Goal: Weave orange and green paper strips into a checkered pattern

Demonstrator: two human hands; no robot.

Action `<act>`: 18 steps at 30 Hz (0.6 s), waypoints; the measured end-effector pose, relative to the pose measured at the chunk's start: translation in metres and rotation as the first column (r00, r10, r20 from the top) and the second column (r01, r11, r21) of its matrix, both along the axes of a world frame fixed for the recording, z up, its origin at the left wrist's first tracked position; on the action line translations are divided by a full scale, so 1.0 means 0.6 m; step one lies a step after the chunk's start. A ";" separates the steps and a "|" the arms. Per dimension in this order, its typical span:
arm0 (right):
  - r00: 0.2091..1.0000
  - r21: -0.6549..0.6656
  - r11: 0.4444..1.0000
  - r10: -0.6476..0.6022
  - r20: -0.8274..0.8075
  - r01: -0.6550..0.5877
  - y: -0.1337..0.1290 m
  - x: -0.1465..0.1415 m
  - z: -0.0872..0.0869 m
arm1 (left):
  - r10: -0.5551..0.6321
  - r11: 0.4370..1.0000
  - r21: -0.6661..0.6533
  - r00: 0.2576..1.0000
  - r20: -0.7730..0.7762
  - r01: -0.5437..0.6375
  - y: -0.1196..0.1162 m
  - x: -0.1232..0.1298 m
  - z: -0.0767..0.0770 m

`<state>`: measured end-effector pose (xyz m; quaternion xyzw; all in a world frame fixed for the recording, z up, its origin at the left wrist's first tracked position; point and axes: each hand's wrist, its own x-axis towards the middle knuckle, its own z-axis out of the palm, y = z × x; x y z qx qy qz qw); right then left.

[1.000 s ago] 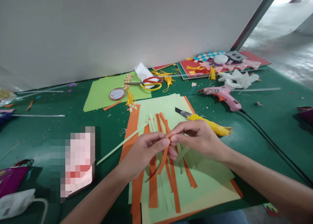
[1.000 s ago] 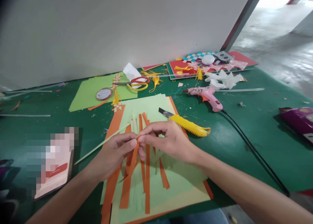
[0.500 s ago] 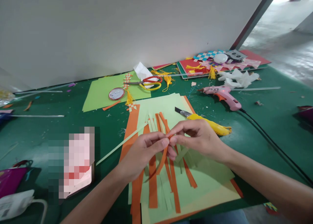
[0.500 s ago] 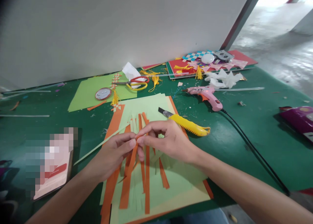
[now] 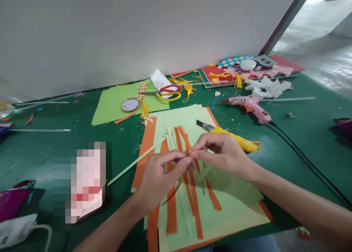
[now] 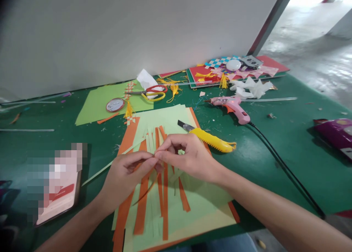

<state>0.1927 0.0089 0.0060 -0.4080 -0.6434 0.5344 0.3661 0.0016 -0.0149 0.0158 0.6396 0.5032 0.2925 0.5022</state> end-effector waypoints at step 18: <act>0.917 -0.169 0.952 -0.292 -0.270 0.254 0.025 0.025 0.000 | 0.079 0.964 -0.261 0.990 0.118 -0.045 0.009 -0.005 -0.006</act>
